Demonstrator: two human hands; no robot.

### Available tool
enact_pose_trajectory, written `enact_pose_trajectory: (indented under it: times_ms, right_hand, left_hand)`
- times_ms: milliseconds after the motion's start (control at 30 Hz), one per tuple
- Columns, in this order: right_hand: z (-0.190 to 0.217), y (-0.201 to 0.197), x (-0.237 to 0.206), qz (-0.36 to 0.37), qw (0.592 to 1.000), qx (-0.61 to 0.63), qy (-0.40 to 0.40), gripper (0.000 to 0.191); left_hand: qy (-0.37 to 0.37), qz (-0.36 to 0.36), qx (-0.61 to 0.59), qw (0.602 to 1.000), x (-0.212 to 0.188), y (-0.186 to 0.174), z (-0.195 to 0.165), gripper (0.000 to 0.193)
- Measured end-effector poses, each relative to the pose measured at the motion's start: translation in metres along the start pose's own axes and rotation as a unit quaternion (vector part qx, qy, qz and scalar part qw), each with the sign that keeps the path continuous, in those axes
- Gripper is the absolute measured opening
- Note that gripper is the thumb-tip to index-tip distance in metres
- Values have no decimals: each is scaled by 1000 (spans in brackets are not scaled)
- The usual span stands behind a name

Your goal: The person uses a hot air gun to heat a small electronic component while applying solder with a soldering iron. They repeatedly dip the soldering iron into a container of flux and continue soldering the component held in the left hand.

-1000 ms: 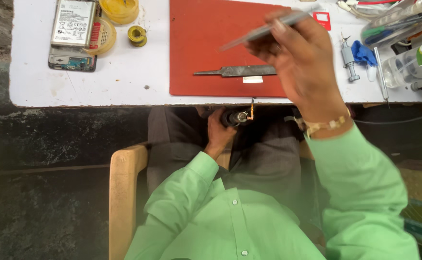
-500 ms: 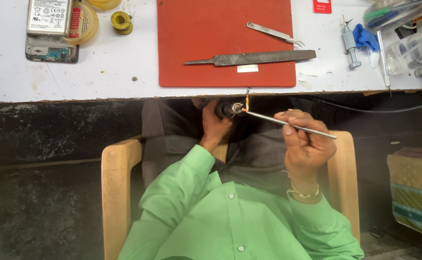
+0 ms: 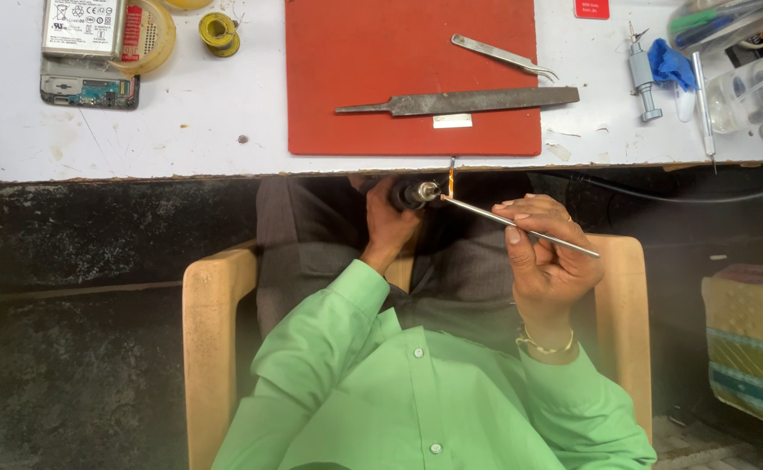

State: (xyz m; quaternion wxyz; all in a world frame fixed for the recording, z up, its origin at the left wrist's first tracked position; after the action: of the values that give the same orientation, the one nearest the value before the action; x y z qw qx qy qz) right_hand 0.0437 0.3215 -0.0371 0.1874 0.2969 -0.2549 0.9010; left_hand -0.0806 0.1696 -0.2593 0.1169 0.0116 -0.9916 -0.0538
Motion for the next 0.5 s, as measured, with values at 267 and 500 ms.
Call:
enact_pose_trajectory:
  times_ms: [267, 500]
  right_hand:
    - [1, 1, 2, 13, 1000, -12, 0, 15]
    - [3, 1, 3, 11, 1000, -18, -12, 14]
  left_hand:
    - [6, -13, -8, 1000, 1, -2, -7, 33]
    - [-2, -6, -17, 1000, 2, 0, -5, 31]
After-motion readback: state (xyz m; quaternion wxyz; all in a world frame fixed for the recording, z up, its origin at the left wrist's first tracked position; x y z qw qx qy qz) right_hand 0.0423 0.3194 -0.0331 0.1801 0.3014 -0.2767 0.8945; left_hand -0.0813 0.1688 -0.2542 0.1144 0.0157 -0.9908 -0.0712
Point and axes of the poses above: each hand's wrist, its own x-axis towards the middle knuckle, its own y-axis out of the palm, z = x × y, the point moved 7 cm from there along x, towards the middle knuckle, and after that the axes turned 14 degrees about -x, right-handed, at the moved point
